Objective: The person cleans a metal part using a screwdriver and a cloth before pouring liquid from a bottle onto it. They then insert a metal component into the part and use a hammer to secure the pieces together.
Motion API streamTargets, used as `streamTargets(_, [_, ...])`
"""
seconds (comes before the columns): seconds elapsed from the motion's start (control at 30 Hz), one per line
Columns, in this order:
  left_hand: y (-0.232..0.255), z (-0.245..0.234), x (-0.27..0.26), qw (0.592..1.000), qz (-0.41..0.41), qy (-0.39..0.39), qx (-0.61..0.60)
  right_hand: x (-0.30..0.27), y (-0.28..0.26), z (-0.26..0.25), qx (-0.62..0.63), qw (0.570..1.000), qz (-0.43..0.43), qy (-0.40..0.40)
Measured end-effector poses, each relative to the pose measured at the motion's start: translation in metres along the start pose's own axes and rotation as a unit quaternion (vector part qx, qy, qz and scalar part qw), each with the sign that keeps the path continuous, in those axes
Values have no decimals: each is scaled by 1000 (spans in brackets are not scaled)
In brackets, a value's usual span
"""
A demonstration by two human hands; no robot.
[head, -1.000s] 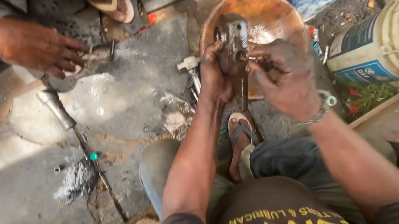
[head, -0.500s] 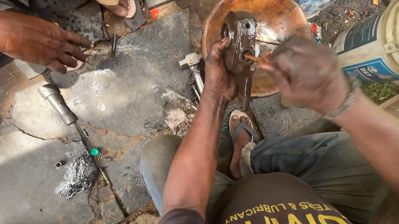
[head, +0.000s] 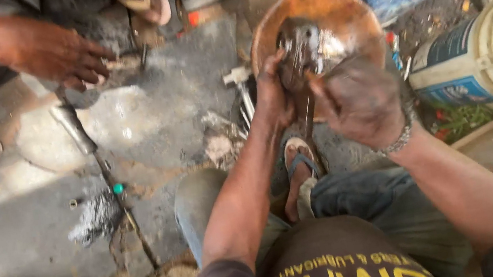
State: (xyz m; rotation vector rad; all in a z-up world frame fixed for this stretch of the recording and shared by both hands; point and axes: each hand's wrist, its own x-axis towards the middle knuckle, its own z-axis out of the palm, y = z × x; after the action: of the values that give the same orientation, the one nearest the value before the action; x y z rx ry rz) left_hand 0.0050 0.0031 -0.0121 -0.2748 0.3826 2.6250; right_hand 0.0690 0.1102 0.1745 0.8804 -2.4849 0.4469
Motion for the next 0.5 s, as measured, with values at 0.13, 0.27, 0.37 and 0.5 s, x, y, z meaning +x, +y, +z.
streamTargets(0.13, [-3,-1,-4,998,9,-54,-13,-10,5,10,-3,998,53,-27])
streamTargets(0.27, [8,12,-10,999,-5,-41,-23,17,-13,-13,14,998,56,10])
streamTargets(0.37, [4,16,-15,998,-31,-52,-25,10,-12,-13,-12,996,80,36])
streamTargets(0.5, [-3,-1,-8,998,-20,-46,-23,8,-4,-12,55,990,128,-11])
